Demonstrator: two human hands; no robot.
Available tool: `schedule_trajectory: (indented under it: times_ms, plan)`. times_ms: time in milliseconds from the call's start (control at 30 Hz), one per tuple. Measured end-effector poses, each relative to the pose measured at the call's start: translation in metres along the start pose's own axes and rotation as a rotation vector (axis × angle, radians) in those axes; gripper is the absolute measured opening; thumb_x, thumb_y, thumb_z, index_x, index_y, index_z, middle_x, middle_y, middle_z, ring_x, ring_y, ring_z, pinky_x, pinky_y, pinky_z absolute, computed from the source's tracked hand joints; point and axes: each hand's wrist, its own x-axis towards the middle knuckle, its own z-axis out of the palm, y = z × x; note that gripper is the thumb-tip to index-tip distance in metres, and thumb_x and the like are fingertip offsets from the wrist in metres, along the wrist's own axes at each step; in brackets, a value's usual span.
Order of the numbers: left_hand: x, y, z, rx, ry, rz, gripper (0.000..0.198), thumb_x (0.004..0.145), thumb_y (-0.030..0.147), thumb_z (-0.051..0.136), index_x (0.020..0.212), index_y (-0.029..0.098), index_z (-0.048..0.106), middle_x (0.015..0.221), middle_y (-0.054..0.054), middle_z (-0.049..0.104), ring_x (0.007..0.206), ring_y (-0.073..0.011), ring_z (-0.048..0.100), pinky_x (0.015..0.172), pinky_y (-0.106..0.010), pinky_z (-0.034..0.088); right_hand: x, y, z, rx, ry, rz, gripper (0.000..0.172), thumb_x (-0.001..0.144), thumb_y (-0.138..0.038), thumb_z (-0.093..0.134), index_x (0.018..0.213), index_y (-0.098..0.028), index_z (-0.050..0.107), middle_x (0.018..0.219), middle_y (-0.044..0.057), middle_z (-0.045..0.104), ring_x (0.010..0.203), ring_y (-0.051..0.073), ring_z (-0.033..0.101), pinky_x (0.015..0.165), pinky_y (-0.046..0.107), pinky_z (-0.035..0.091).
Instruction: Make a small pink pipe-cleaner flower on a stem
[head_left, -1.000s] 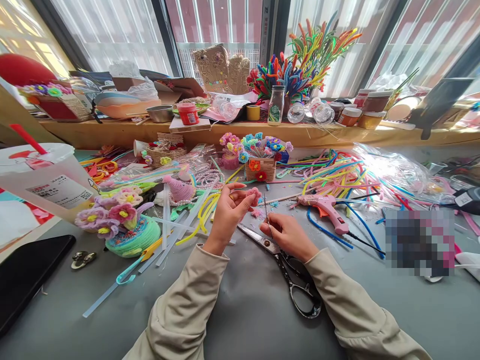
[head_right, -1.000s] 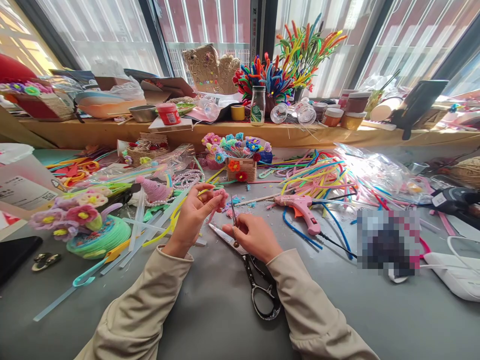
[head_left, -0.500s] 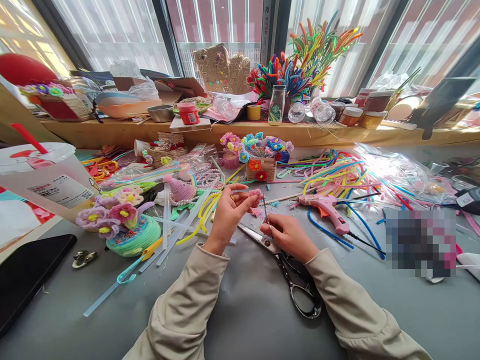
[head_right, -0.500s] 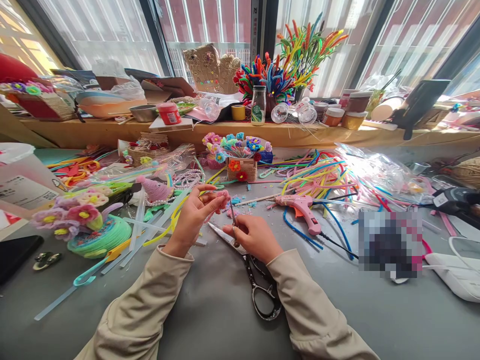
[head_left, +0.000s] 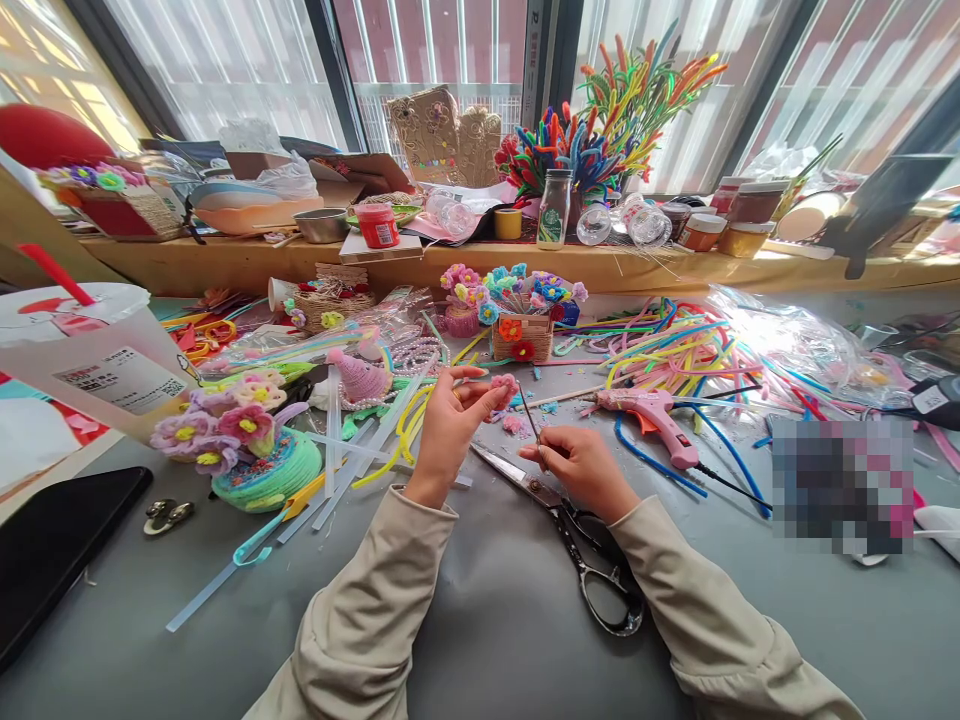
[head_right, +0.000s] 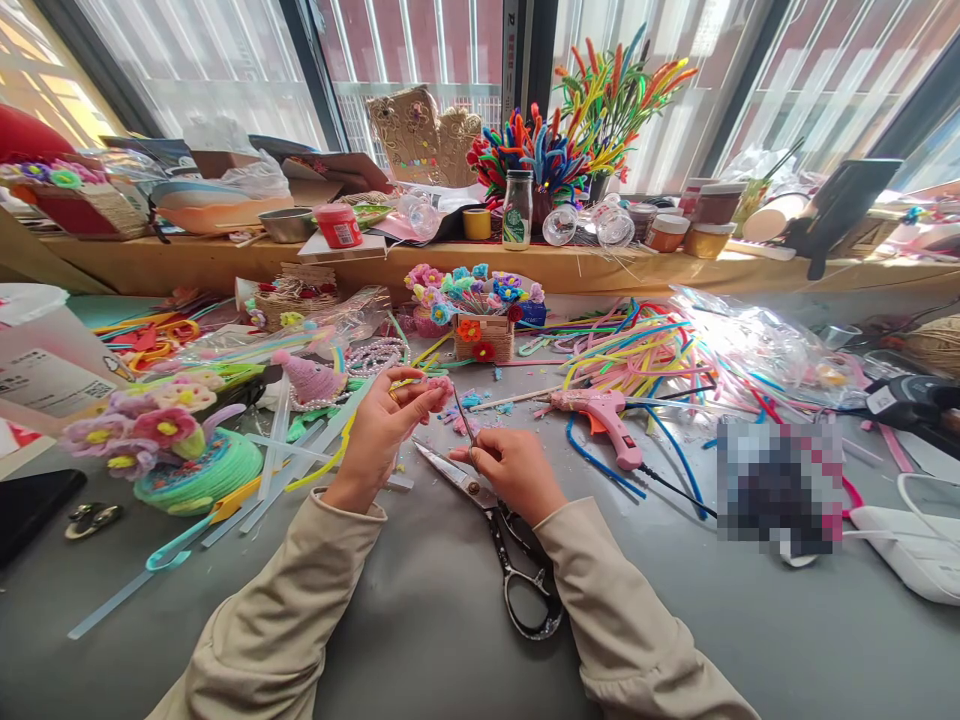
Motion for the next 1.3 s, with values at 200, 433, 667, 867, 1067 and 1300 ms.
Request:
schedule_trajectory:
  times_ms: [200, 433, 667, 867, 1067, 1300]
  plan:
    - [-0.001, 0.0, 0.001, -0.005, 0.02, 0.028, 0.032, 0.061, 0.021, 0.062, 0.084, 0.017, 0.04, 0.078, -0.005, 0.066, 0.074, -0.0164, 0.061, 0.063, -0.026, 0.043, -0.001, -0.001, 0.0, -0.031, 0.019, 0.059, 0.041, 0.071, -0.048, 0.043, 0.046, -0.017, 0.033, 0.044, -0.005, 0.032, 0.044, 0.007, 0.028, 0.043, 0.02, 0.021]
    - [-0.001, -0.001, 0.001, 0.035, 0.014, 0.06, 0.032, 0.061, 0.022, 0.062, 0.084, 0.017, 0.04, 0.074, -0.005, 0.066, 0.073, -0.0175, 0.061, 0.064, -0.027, 0.044, -0.003, -0.004, 0.0, -0.103, -0.023, 0.058, 0.044, 0.07, -0.053, 0.041, 0.046, -0.017, 0.032, 0.045, -0.004, 0.033, 0.045, 0.007, 0.027, 0.043, 0.02, 0.019]
    - [0.0, -0.002, -0.001, 0.053, 0.023, 0.074, 0.03, 0.061, 0.022, 0.062, 0.083, 0.017, 0.042, 0.073, -0.004, 0.066, 0.072, -0.0173, 0.061, 0.064, -0.027, 0.044, -0.001, -0.001, 0.0, -0.106, -0.012, 0.056, 0.044, 0.068, -0.05, 0.044, 0.044, -0.017, 0.029, 0.044, -0.005, 0.03, 0.045, 0.007, 0.025, 0.043, 0.02, 0.019]
    - [0.0, -0.001, -0.001, 0.03, 0.031, 0.057, 0.03, 0.06, 0.022, 0.063, 0.082, 0.017, 0.043, 0.074, -0.005, 0.066, 0.071, -0.0166, 0.061, 0.069, -0.031, 0.044, 0.0, 0.005, 0.001, -0.089, -0.013, 0.047, 0.038, 0.071, -0.036, 0.045, 0.042, -0.017, 0.03, 0.043, -0.005, 0.03, 0.044, 0.007, 0.027, 0.044, 0.02, 0.021]
    - [0.0, -0.001, -0.001, 0.084, 0.003, 0.046, 0.031, 0.06, 0.023, 0.063, 0.083, 0.017, 0.043, 0.071, -0.003, 0.066, 0.07, -0.0163, 0.061, 0.067, -0.029, 0.044, 0.001, 0.002, -0.002, 0.014, 0.083, 0.083, 0.037, 0.071, -0.04, 0.046, 0.044, -0.016, 0.042, 0.043, -0.004, 0.036, 0.045, 0.007, 0.032, 0.045, 0.02, 0.025]
    - [-0.004, 0.002, 0.004, 0.233, -0.185, -0.012, 0.034, 0.058, 0.024, 0.064, 0.086, 0.017, 0.047, 0.058, -0.001, 0.062, 0.057, -0.0137, 0.058, 0.052, -0.023, 0.042, 0.002, -0.002, -0.011, 0.313, 0.234, 0.119, 0.027, 0.07, -0.039, 0.049, 0.073, -0.015, 0.06, 0.062, 0.001, 0.055, 0.055, 0.01, 0.043, 0.051, 0.021, 0.034]
